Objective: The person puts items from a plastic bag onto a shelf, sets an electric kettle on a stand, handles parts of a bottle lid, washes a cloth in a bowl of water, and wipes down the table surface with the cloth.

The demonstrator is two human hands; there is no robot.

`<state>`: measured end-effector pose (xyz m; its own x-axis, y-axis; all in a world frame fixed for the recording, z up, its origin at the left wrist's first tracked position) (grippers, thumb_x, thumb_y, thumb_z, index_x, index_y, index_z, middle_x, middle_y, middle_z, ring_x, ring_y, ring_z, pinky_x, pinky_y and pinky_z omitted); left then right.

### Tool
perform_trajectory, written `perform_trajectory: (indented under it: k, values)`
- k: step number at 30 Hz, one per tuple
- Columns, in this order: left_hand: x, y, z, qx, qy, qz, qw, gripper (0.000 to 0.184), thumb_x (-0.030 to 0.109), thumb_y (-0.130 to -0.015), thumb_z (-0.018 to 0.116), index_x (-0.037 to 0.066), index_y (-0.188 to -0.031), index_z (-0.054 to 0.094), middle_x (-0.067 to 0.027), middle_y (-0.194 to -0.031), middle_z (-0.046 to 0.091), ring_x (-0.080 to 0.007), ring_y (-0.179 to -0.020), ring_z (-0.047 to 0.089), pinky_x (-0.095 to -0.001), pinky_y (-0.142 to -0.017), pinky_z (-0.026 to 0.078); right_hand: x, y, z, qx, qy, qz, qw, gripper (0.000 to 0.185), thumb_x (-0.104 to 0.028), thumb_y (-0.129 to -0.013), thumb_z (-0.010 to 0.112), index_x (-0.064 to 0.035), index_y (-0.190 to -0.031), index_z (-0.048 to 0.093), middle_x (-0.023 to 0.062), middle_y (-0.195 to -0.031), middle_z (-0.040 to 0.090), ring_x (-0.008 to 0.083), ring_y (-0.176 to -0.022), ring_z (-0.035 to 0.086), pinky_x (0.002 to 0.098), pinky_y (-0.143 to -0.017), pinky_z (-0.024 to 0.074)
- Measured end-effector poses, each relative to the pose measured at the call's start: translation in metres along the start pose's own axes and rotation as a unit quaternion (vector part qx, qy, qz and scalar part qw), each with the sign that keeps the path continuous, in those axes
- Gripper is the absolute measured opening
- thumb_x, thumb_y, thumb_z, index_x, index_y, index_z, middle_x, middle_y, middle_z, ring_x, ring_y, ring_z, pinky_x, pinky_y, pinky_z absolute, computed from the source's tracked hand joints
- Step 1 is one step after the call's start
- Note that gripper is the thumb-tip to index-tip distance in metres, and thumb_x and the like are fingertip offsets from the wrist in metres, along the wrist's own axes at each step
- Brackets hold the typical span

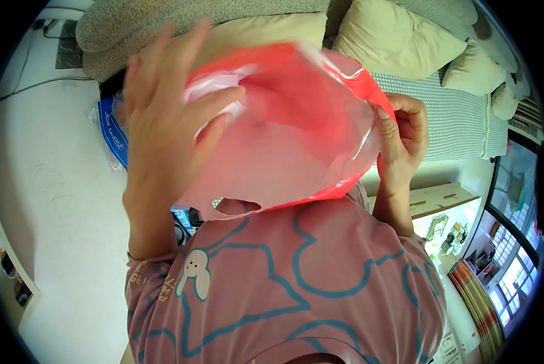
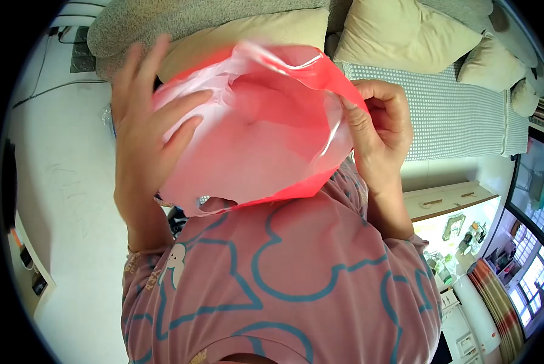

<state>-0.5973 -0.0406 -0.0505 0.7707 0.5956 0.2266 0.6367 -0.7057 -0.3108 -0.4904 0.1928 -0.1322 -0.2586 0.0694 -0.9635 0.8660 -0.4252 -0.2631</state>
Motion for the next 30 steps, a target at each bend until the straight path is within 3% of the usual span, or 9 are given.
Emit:
perform_trajectory:
  k: [3, 5, 7, 10, 12, 13, 18, 21, 30]
  values:
    - [-0.006, -0.013, 0.033, -0.062, 0.000, 0.045, 0.997, 0.026, 0.005, -0.073, 0.069, 0.011, -0.098, 0.074, -0.0106, -0.131, 0.057, -0.0328, -0.119, 0.052, -0.0407, -0.098, 0.042, -0.001, -0.003, -0.015, -0.006, 0.053, 0.007, 0.999, 0.013, -0.001, -0.093, 0.061, 0.0017, -0.103, 0.054, 0.0081, -0.100, 0.064, 0.0100, -0.088, 0.059, 0.0233, -0.080, 0.0481]
    - [-0.014, -0.020, 0.044, -0.083, 0.084, -0.027, 0.993, 0.029, 0.001, -0.074, 0.066, 0.008, -0.101, 0.072, -0.0109, -0.118, 0.062, -0.0298, -0.103, 0.060, -0.0358, -0.086, 0.049, 0.003, -0.010, -0.035, -0.007, 0.136, 0.048, 0.990, 0.016, 0.000, -0.092, 0.062, 0.0024, -0.106, 0.055, 0.0089, -0.102, 0.064, 0.0121, -0.089, 0.060, 0.0253, -0.082, 0.0485]
    - [0.001, -0.029, 0.047, -0.037, 0.080, 0.045, 0.995, 0.029, -0.001, -0.075, 0.064, 0.007, -0.102, 0.071, -0.0106, -0.114, 0.063, -0.0290, -0.098, 0.062, -0.0348, -0.081, 0.050, -0.007, -0.011, -0.039, -0.007, 0.217, 0.092, 0.972, 0.020, 0.000, -0.091, 0.062, 0.0031, -0.109, 0.055, 0.0096, -0.104, 0.065, 0.0142, -0.091, 0.061, 0.0273, -0.083, 0.0488]
    - [0.033, -0.040, 0.055, -0.038, 0.079, 0.108, 0.990, 0.027, -0.002, -0.077, 0.060, 0.004, -0.101, 0.069, -0.0095, -0.112, 0.064, -0.0276, -0.094, 0.063, -0.0344, -0.077, 0.051, -0.085, -0.009, -0.028, 0.053, 0.302, -0.078, 0.948, 0.035, 0.005, -0.083, 0.060, 0.0033, -0.118, 0.056, 0.0144, -0.114, 0.063, 0.0231, -0.102, 0.062, 0.0348, -0.087, 0.0493]
    - [0.054, -0.044, 0.075, -0.118, 0.082, 0.106, 0.984, 0.026, 0.000, -0.079, 0.056, 0.002, -0.104, 0.065, -0.0074, -0.119, 0.062, -0.0265, -0.095, 0.064, -0.0354, -0.077, 0.052, -0.093, 0.005, 0.015, -0.291, 0.237, -0.079, 0.924, 0.049, 0.011, -0.076, 0.055, 0.0047, -0.124, 0.055, 0.0222, -0.129, 0.057, 0.0329, -0.118, 0.057, 0.0405, -0.100, 0.0424]
    - [0.066, -0.045, 0.082, -0.117, 0.080, 0.109, 0.984, 0.026, 0.000, -0.079, 0.056, 0.002, -0.104, 0.065, -0.0074, -0.119, 0.062, -0.0265, -0.095, 0.064, -0.0354, -0.077, 0.052, -0.077, 0.007, 0.039, -0.344, 0.329, -0.012, 0.879, 0.050, 0.006, -0.074, 0.056, -0.0003, -0.124, 0.056, 0.0183, -0.125, 0.058, 0.0338, -0.115, 0.057, 0.0420, -0.092, 0.0492]
    - [0.127, -0.040, 0.105, -0.048, 0.251, 0.139, 0.957, 0.030, 0.000, -0.081, 0.054, 0.001, -0.111, 0.058, -0.0108, -0.133, 0.054, -0.0302, -0.084, 0.068, -0.0387, -0.067, 0.055, 0.144, 0.055, 0.061, -0.540, 0.443, 0.138, 0.702, 0.038, -0.005, -0.085, 0.052, 0.0008, -0.121, 0.060, 0.0201, -0.115, 0.063, 0.0328, -0.111, 0.059, 0.0389, -0.091, 0.0487]
    - [0.155, -0.032, 0.110, -0.125, 0.307, 0.133, 0.934, 0.025, 0.001, -0.083, 0.053, -0.004, -0.107, 0.057, -0.0160, -0.135, 0.052, -0.0294, -0.081, 0.068, -0.0365, -0.062, 0.056, 0.185, 0.054, 0.079, -0.503, 0.426, 0.161, 0.734, 0.037, -0.005, -0.085, 0.052, 0.0008, -0.121, 0.059, 0.0200, -0.115, 0.063, 0.0326, -0.111, 0.059, 0.0388, -0.091, 0.0488]
    - [0.144, 0.003, 0.072, -0.023, 0.360, 0.135, 0.923, 0.024, 0.009, -0.090, 0.054, -0.007, -0.107, 0.061, -0.0164, -0.132, 0.053, -0.0231, -0.076, 0.067, -0.0311, -0.060, 0.056, 0.204, 0.050, 0.118, -0.443, 0.339, 0.194, 0.807, 0.037, -0.005, -0.086, 0.052, 0.0007, -0.122, 0.059, 0.0196, -0.115, 0.063, 0.0318, -0.110, 0.059, 0.0385, -0.091, 0.0489]
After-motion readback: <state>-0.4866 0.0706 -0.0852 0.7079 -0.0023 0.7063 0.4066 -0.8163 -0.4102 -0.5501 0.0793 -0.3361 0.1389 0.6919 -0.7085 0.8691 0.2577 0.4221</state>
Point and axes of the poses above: each hand's wrist, its own y-axis away from the middle knuckle, its own z-axis out of the palm, x = y × z, the point moved 8 cm from there along -y, towards the middle knuckle
